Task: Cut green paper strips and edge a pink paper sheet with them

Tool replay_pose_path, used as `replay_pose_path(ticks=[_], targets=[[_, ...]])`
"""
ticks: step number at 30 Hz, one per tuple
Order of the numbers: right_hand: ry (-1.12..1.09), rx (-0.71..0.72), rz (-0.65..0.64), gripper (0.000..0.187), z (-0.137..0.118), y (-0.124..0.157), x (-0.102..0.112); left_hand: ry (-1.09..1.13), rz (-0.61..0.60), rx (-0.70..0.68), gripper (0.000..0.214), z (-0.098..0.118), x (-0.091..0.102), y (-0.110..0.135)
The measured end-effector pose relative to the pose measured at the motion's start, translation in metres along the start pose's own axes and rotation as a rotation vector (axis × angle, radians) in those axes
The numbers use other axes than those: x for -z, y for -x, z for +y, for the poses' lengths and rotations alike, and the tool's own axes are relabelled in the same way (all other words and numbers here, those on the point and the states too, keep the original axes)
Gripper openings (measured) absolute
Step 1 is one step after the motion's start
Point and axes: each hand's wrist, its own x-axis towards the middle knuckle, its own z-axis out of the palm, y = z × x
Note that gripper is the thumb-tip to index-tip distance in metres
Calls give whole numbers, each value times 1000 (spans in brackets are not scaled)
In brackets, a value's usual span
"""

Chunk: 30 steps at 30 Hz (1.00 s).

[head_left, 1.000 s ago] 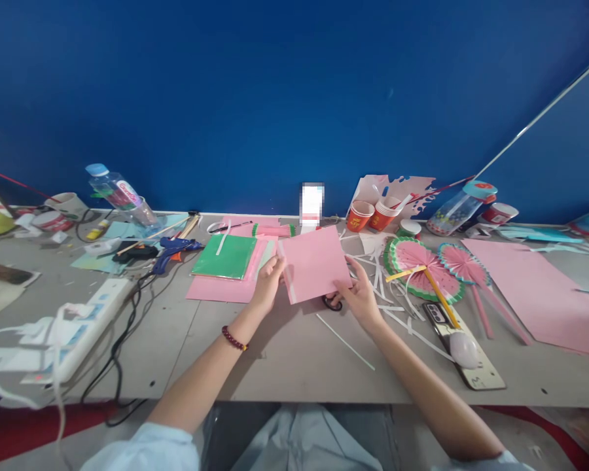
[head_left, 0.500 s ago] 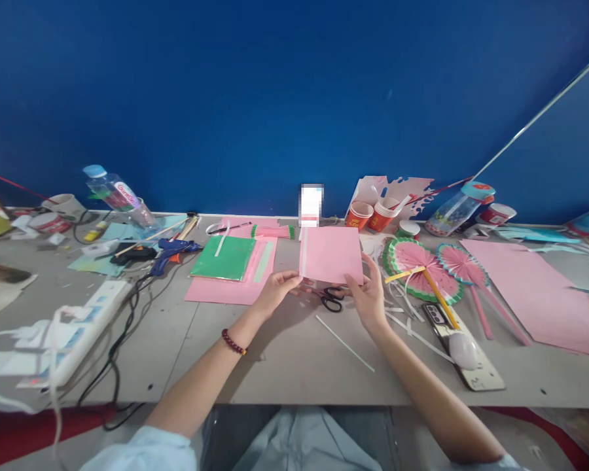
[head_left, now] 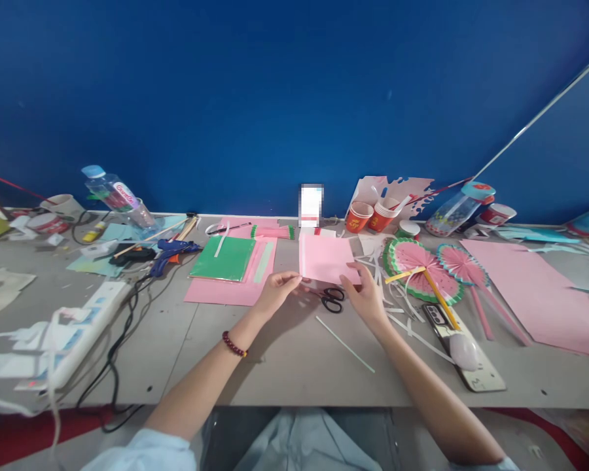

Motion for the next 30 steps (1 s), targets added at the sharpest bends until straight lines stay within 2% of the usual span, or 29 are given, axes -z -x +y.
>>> replay_pose_path(ticks=[3, 5, 6, 7, 10, 12, 14, 18, 22, 30], targets=[[350, 59, 38, 33, -4, -4, 10, -18, 16, -30, 29, -2, -1, 1], [466, 194, 149, 29, -12, -7, 16, -17, 22, -46, 29, -6, -2, 0], [461, 280, 163, 26, -18, -8, 18, -13, 24, -54, 30, -9, -3, 0], [417, 363, 130, 22, -24, -9, 18, -10, 25, -63, 30, -11, -3, -1], [201, 498, -130, 16, -42, -10, 12, -16, 17, -93, 30, -16, -5, -1], [109, 492, -250, 15, -50, -9, 3, -55, 7, -133, 29, -14, -5, 0], [56, 459, -296, 15, -54, -9, -6, -110, 4, -187, 28, -10, -5, 1], [-24, 376, -303, 12, -48, -11, -19, -208, -23, -265, 27, -4, -5, 2], [-118, 332, -308, 13, -40, -10, -22, -274, -46, -309, 25, -4, -5, 3], [-203, 252, -318, 11, -39, -4, -24, -347, -37, -321, 23, -2, -8, 6]])
